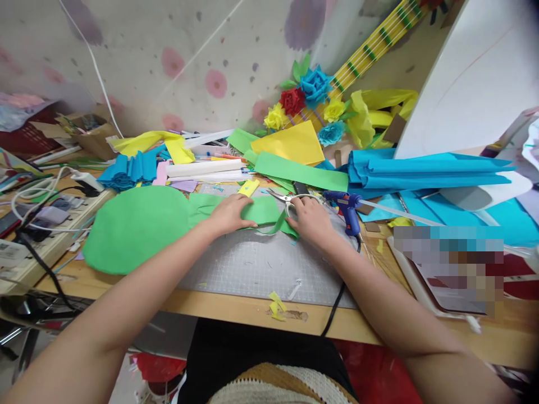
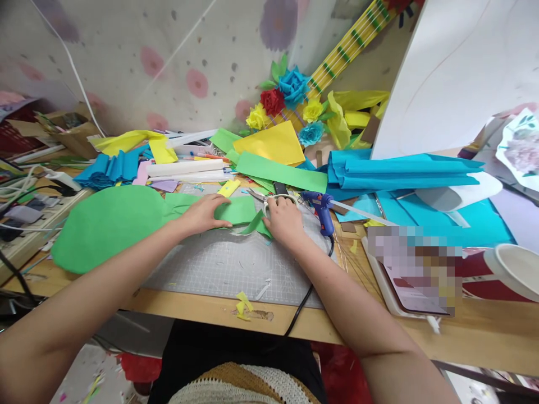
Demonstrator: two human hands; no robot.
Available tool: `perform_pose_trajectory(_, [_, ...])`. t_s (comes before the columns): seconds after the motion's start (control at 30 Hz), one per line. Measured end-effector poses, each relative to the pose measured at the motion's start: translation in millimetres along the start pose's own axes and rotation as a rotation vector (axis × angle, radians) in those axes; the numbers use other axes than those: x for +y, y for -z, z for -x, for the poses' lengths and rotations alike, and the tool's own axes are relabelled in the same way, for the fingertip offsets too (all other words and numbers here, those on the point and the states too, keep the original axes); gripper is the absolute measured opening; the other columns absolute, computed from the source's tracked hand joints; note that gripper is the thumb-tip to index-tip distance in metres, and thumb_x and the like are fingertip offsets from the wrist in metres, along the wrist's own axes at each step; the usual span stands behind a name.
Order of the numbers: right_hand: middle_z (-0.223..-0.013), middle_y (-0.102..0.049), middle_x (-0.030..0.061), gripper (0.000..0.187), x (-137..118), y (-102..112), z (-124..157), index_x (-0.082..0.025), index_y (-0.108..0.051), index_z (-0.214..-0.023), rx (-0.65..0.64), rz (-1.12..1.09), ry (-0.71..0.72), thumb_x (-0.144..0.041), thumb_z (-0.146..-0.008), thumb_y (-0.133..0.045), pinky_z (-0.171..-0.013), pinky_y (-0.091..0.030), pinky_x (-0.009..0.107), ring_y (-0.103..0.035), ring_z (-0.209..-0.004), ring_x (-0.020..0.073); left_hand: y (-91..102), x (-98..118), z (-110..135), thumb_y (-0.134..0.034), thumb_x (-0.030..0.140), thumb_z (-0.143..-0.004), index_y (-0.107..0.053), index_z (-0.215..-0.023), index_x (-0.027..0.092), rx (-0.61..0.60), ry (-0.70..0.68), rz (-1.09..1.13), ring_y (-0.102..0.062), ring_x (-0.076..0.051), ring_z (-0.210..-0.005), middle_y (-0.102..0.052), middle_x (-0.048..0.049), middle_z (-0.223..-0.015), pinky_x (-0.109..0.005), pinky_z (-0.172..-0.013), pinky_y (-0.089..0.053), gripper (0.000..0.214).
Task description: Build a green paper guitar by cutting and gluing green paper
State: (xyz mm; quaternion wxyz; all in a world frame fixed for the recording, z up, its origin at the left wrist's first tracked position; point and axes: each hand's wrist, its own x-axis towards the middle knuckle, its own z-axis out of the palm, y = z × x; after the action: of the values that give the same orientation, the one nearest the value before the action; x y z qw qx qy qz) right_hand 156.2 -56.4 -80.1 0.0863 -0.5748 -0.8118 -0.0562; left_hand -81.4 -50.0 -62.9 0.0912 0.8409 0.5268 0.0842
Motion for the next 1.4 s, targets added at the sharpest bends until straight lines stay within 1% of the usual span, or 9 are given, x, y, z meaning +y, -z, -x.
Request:
perform_pose_trajectory(0.23, [-0.099, -0.062, 0.0127, 0.039, -2, -4, 0, -0.014, -0.053, -0.115, 0.048, -0.027, -0.025, -0.034, -0.081, -0.055, -0.080, -0.039, 0.034, -0.054, -0.094, 0.0274, 4.0, 19, -14, -0.069, 0.042, -0.067, -0.056, -0.119, 0.014, -0.151, 0.015, -0.077, -0.053, -0.028, -0.114, -0.057, -0.0125, -0.121, -0.035, -0.096, -0.041, 0.060])
perform_pose_trajectory(0.33, [-0.099, -0.062, 0.0112, 0.035, -4, -3, 0, -0.014, -0.054, -0.111, 0.089, -0.087, -0.075, -0.033, -0.081, -0.053, -0.080, -0.039, 0.033, -0.053, -0.095, 0.0265, 10.1, 19, -14, -0.068, 0.041, -0.066, -0.057, -0.116, 0.016, -0.181, 0.010, -0.139, -0.054, -0.027, -0.111, -0.058, -0.0112, -0.118, -0.033, -0.092, -0.043, 0.058])
perform_pose_trajectory(0.47, [-0.099, -0.062, 0.0109, 0.030, -9, 0, -2, -0.014, -0.055, -0.107, 0.115, -0.149, -0.112, -0.030, -0.082, -0.051, -0.083, -0.039, 0.032, -0.053, -0.096, 0.0255, 26.0, 7, -8, -0.066, 0.037, -0.067, -0.055, -0.118, 0.016, -0.145, -0.015, -0.226, -0.054, -0.027, -0.109, -0.057, -0.0113, -0.117, -0.033, -0.091, -0.044, 0.056])
perform_pose_trajectory(0.6, [-0.104, -0.059, 0.0145, 0.032, -13, -1, -4, -0.011, -0.055, -0.107, 0.096, -0.175, -0.106, -0.031, -0.084, -0.051, -0.083, -0.039, 0.033, -0.052, -0.097, 0.0256, 37.9, -2, 4, -0.064, 0.025, -0.067, -0.051, -0.120, 0.014, -0.087, -0.048, -0.327, -0.051, -0.028, -0.113, -0.054, -0.0132, -0.120, -0.036, -0.094, -0.041, 0.056])
perform_pose_trajectory(0.8, [-0.105, -0.059, 0.0140, 0.031, -12, -3, -3, -0.012, -0.060, -0.107, 0.066, -0.094, -0.066, -0.033, -0.090, -0.043, -0.085, -0.037, 0.033, -0.050, -0.100, 0.0261, 24.9, -5, 20, -0.054, 0.010, -0.071, -0.038, -0.134, 0.016, -0.117, -0.110, -0.324, -0.048, -0.028, -0.115, -0.051, -0.0136, -0.126, -0.038, -0.095, -0.040, 0.066])
perform_pose_trajectory(1.0, [-0.111, -0.058, 0.0134, 0.035, -11, -2, 0, -0.014, -0.058, -0.115, 0.058, 0.020, -0.070, -0.030, -0.086, -0.048, -0.089, -0.033, 0.037, -0.046, -0.104, 0.0284, 20.0, -15, 29, -0.064, 0.019, -0.064, -0.026, -0.142, 0.014, -0.163, -0.077, -0.103, -0.038, -0.029, -0.129, -0.040, -0.0160, -0.140, -0.039, -0.105, -0.033, 0.087])
perform_pose_trajectory(1.17, [-0.111, -0.057, 0.0152, 0.040, -11, -2, -2, -0.013, -0.053, -0.119, 0.039, 0.065, -0.132, -0.032, -0.083, -0.051, -0.085, -0.035, 0.035, -0.049, -0.101, 0.0281, 14.2, -22, 40, -0.068, 0.034, -0.067, -0.034, -0.138, 0.017, -0.031, -0.058, -0.052, -0.040, -0.030, -0.126, -0.044, -0.0145, -0.138, -0.044, -0.106, -0.032, 0.080])
perform_pose_trajectory(1.3, [-0.104, -0.059, 0.0140, 0.038, -8, 1, -4, -0.014, -0.052, -0.117, -0.005, 0.070, -0.143, -0.031, -0.083, -0.051, -0.076, -0.037, 0.031, -0.052, -0.098, 0.0266, 8.6, -26, 46, -0.072, 0.042, -0.066, -0.038, -0.135, 0.016, 0.081, -0.041, -0.014, -0.045, -0.030, -0.121, -0.048, -0.0147, -0.134, -0.045, -0.104, -0.034, 0.081])
perform_pose_trajectory(1.4, [-0.099, -0.061, 0.0115, 0.034, -6, 7, -2, -0.016, -0.052, -0.112, -0.020, 0.052, -0.160, -0.029, -0.081, -0.053, -0.069, -0.035, 0.029, -0.055, -0.092, 0.0246, 12.2, -26, 53, -0.068, 0.047, -0.071, -0.046, -0.127, 0.016, 0.195, -0.046, 0.039, -0.048, -0.028, -0.118, -0.054, -0.0131, -0.127, -0.044, -0.103, -0.036, 0.068])
